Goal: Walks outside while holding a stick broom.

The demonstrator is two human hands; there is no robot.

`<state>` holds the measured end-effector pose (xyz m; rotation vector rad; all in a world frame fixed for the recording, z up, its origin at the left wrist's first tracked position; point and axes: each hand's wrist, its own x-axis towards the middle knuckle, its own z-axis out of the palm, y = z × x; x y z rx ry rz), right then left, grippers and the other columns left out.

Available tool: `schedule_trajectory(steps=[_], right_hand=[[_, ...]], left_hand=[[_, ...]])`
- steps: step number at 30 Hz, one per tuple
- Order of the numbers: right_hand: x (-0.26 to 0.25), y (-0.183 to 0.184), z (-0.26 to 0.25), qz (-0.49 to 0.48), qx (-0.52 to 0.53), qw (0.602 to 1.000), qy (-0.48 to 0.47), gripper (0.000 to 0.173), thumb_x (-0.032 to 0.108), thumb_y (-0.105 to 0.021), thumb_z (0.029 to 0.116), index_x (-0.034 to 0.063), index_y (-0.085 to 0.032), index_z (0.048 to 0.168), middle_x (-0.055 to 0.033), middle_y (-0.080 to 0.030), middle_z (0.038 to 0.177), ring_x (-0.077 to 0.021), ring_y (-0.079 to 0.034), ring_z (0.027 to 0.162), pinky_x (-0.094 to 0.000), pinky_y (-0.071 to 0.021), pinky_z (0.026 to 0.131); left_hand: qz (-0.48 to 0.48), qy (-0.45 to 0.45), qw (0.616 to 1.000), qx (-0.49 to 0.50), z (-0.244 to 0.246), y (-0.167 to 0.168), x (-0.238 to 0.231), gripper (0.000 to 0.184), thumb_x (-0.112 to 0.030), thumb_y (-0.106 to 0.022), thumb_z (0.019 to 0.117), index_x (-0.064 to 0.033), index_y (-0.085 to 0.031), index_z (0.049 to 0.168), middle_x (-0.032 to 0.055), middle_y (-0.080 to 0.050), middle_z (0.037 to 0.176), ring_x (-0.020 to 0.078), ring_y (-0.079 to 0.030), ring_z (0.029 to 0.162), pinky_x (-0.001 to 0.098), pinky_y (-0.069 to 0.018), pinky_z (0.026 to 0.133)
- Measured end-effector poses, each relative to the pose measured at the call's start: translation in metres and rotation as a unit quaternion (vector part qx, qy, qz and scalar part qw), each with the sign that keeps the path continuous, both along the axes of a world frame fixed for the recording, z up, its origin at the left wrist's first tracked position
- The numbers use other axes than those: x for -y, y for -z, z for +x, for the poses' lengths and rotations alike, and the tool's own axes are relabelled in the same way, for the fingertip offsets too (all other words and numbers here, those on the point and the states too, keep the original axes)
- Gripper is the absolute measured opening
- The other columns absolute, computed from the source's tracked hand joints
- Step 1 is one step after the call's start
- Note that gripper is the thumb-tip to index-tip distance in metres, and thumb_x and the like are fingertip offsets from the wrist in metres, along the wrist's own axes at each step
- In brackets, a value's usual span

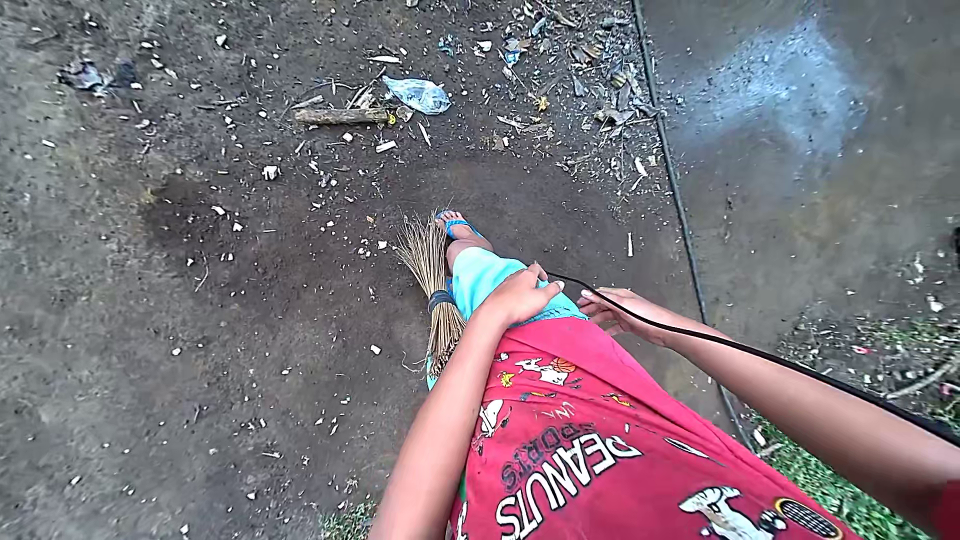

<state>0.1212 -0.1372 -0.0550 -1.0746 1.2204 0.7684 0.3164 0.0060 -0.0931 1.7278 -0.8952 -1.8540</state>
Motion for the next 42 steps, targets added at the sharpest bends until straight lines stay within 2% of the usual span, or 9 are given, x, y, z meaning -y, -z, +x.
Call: schedule_trajectory(steps=[3, 8, 13, 18, 22, 25, 33, 39, 42], right_hand=[[-0.015, 0.004, 0.004, 0.014, 0.016, 1.000, -0.009, 0.052, 0.048, -0.046, 0.1078, 0.0080, -0.052, 0.141, -0.0109, -0.062, 0.129, -0.0198, -0.064, 0.109, -0.0384, -0.0549, 0.089], [-0.043, 0.019, 0.008, -0.030, 0.075, 0.994, -0.068, 0.033, 0.034, -0.054, 0.1069, 0.0031, -0.063, 0.114, -0.0015, -0.063, 0.096, -0.0013, -0.058, 0.083, -0.0216, -0.0490, 0.078], [-0.058, 0.009, 0.010, -0.057, 0.051, 0.997, 0.027, 0.038, 0.032, -0.054, 0.1073, -0.0006, -0.057, 0.127, -0.0088, -0.066, 0.109, -0.0075, -0.064, 0.095, -0.0276, -0.0533, 0.087], [-0.062, -0.012, 0.018, -0.078, 0.097, 0.990, 0.069, 0.019, 0.024, -0.064, 0.1020, 0.0053, -0.064, 0.102, -0.0018, -0.069, 0.084, -0.0067, -0.068, 0.075, -0.0248, -0.0576, 0.072], [-0.057, -0.027, 0.013, -0.066, 0.120, 0.989, 0.063, 0.029, 0.028, -0.069, 0.0977, 0.0055, -0.060, 0.114, -0.0018, -0.070, 0.095, -0.0062, -0.069, 0.086, -0.0245, -0.0577, 0.081], [-0.051, -0.037, 0.006, -0.045, 0.192, 0.979, 0.059, 0.029, 0.015, -0.063, 0.0936, 0.0048, -0.059, 0.120, -0.0007, -0.071, 0.103, -0.0056, -0.068, 0.094, -0.0251, -0.0571, 0.086], [-0.049, -0.051, -0.003, -0.083, 0.188, 0.964, -0.169, 0.043, 0.015, -0.058, 0.0897, 0.0053, -0.053, 0.131, -0.0071, -0.067, 0.117, -0.0069, -0.064, 0.107, -0.0295, -0.0526, 0.093], [-0.058, -0.058, -0.006, -0.116, 0.199, 0.959, -0.165, 0.039, 0.015, -0.056, 0.0880, 0.0057, -0.057, 0.126, -0.0068, -0.067, 0.107, -0.0076, -0.064, 0.098, -0.0290, -0.0534, 0.086], [-0.063, -0.059, -0.008, -0.110, 0.235, 0.957, -0.127, 0.038, 0.010, -0.056, 0.0873, 0.0038, -0.057, 0.125, -0.0042, -0.068, 0.107, -0.0022, -0.065, 0.096, -0.0229, -0.0543, 0.085]], left_hand=[[0.024, 0.049, 0.999, 0.002, -0.007, 0.007, 0.002, 0.055, -0.048, -0.046, 0.1072, -0.0042, -0.057, 0.138, 0.0205, -0.065, 0.129, 0.0348, -0.060, 0.125, 0.0585, -0.0440, 0.107], [0.026, 0.112, 0.993, 0.017, -0.011, 0.019, 0.017, 0.053, -0.046, -0.043, 0.1090, -0.0031, -0.059, 0.135, 0.0212, -0.065, 0.129, 0.0366, -0.057, 0.129, 0.0599, -0.0411, 0.109], [0.045, 0.016, 0.999, -0.008, -0.001, 0.019, 0.004, 0.045, -0.037, -0.041, 0.1112, -0.0032, -0.057, 0.135, 0.0203, -0.067, 0.122, 0.0342, -0.063, 0.118, 0.0577, -0.0460, 0.102], [0.044, -0.054, 0.996, 0.054, 0.007, 0.019, -0.009, 0.036, -0.031, -0.042, 0.1106, -0.0054, -0.059, 0.130, 0.0177, -0.070, 0.107, 0.0335, -0.067, 0.103, 0.0573, -0.0515, 0.092], [-0.112, 0.000, 0.989, 0.095, 0.000, 0.014, -0.010, 0.038, -0.038, -0.062, 0.0991, -0.0150, -0.065, 0.129, 0.0079, -0.053, 0.145, 0.0319, -0.047, 0.134, 0.0600, -0.0409, 0.105], [-0.134, 0.126, 0.980, 0.069, -0.011, 0.011, 0.006, 0.050, -0.057, -0.049, 0.1025, -0.0201, -0.069, 0.129, 0.0022, -0.044, 0.159, 0.0274, -0.033, 0.150, 0.0600, -0.0281, 0.118], [-0.010, 0.362, 0.931, 0.046, -0.020, 0.021, 0.046, 0.067, -0.061, -0.036, 0.1047, -0.0064, -0.070, 0.124, 0.0162, -0.063, 0.136, 0.0328, -0.052, 0.135, 0.0666, -0.0272, 0.112], [-0.010, 0.219, 0.975, 0.033, -0.004, 0.043, 0.037, 0.049, -0.049, -0.057, 0.1020, -0.0049, -0.069, 0.119, 0.0196, -0.057, 0.138, 0.0361, -0.049, 0.134, 0.0703, -0.0281, 0.108], [0.064, 0.244, 0.963, 0.094, -0.001, 0.058, 0.035, 0.064, -0.057, -0.058, 0.0983, -0.0092, -0.057, 0.141, 0.0215, -0.050, 0.148, 0.0392, -0.044, 0.140, 0.0703, -0.0264, 0.112]])
